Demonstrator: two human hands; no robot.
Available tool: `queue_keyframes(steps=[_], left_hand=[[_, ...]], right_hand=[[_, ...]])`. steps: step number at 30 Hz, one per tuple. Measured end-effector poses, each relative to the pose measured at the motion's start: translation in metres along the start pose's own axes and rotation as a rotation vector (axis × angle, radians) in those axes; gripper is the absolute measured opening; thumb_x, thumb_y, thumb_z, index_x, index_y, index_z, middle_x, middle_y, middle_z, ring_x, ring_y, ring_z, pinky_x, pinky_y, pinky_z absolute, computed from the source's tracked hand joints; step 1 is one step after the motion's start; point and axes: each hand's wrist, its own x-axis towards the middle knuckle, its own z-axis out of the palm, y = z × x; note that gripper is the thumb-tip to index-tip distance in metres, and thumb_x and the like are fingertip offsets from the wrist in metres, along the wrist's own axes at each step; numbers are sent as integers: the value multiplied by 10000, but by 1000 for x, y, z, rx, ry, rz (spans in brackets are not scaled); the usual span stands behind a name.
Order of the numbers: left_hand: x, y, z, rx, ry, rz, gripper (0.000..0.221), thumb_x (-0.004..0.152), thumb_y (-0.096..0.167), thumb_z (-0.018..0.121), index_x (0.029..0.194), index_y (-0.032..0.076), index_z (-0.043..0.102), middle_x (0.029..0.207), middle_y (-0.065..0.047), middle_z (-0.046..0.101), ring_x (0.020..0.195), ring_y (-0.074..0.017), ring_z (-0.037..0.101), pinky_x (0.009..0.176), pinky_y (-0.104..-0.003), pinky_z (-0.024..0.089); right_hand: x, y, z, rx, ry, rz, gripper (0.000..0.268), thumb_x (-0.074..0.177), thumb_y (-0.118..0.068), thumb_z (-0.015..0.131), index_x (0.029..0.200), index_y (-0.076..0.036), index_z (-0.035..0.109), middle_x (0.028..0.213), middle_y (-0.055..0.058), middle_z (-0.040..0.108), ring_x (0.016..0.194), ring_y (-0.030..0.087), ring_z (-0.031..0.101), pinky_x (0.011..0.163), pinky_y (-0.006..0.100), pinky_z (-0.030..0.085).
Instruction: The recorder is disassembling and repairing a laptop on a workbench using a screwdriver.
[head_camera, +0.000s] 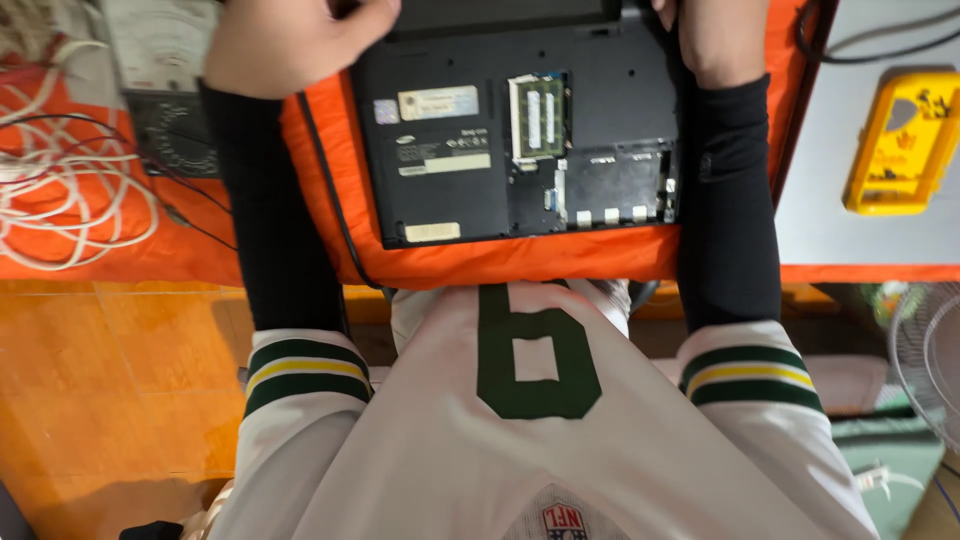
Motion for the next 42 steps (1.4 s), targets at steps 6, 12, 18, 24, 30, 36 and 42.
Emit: queue_keyframes(steps=[6, 12, 18, 24, 30, 36, 42], left_hand=[[-2, -26, 21, -293, 54, 98, 74, 1042, 66, 727, 1024, 10, 681, 909, -59, 692, 829, -129, 687, 777, -274, 567], [5, -26, 23, -281, 62, 62, 116, 980, 35, 764, 1065, -12, 700, 934, -77, 699, 905, -166, 708, 805, -278, 587], [5, -18, 18, -89, 123, 103, 103, 959, 49, 783, 1006, -7, 711, 915, -90, 690, 843, -198, 686, 859, -378, 560], [6, -18, 13, -172, 40, 96, 139, 1036, 91, 763, 1096, -2, 678, 938, -93, 668, 824, -197, 691, 795, -325, 570], [-30, 76, -4, 174, 159, -136, 468, 1052, 356, 750, 1347, 26, 599, 1218, -137, 578, 1180, -321, 547, 1069, -454, 425], [-50, 187, 41, 107, 135, -118, 753, 924, 593, 786, 1402, 49, 578, 1354, -190, 542, 1351, -399, 450, 1195, -618, 287], [-45, 206, 94, 224, 76, -196, 956, 816, 750, 740, 1450, 62, 544, 1490, -141, 497, 1499, -388, 312, 1201, -740, -11]], right_hand=[[28, -28, 30, 160, -2, -106, 448, 1264, -74, 498, 827, 12, 545, 698, 104, 578, 534, 172, 523, 489, 268, 370], [35, -34, 39, 213, 53, -71, 366, 1199, -50, 491, 847, 11, 574, 701, 98, 609, 527, 161, 552, 474, 259, 394], [35, -23, 38, 147, 59, -118, 374, 1191, -63, 502, 840, 23, 599, 760, 105, 629, 611, 181, 590, 542, 289, 434], [25, -18, 11, 139, 23, -257, 233, 1143, -16, 451, 1007, 46, 630, 920, 135, 701, 817, 211, 708, 724, 299, 547], [-65, -117, -4, -242, 238, -258, 38, 1156, 42, 596, 1169, 53, 629, 907, 98, 633, 824, 184, 620, 731, 290, 484], [-150, -131, 5, -762, 292, -155, 205, 1054, -34, 739, 1255, -35, 699, 1127, 106, 580, 1053, 225, 587, 893, 333, 504], [-167, -111, 13, -1067, 339, -102, 265, 989, -176, 842, 1213, -85, 735, 1217, 80, 590, 1128, 296, 484, 1003, 423, 386]])
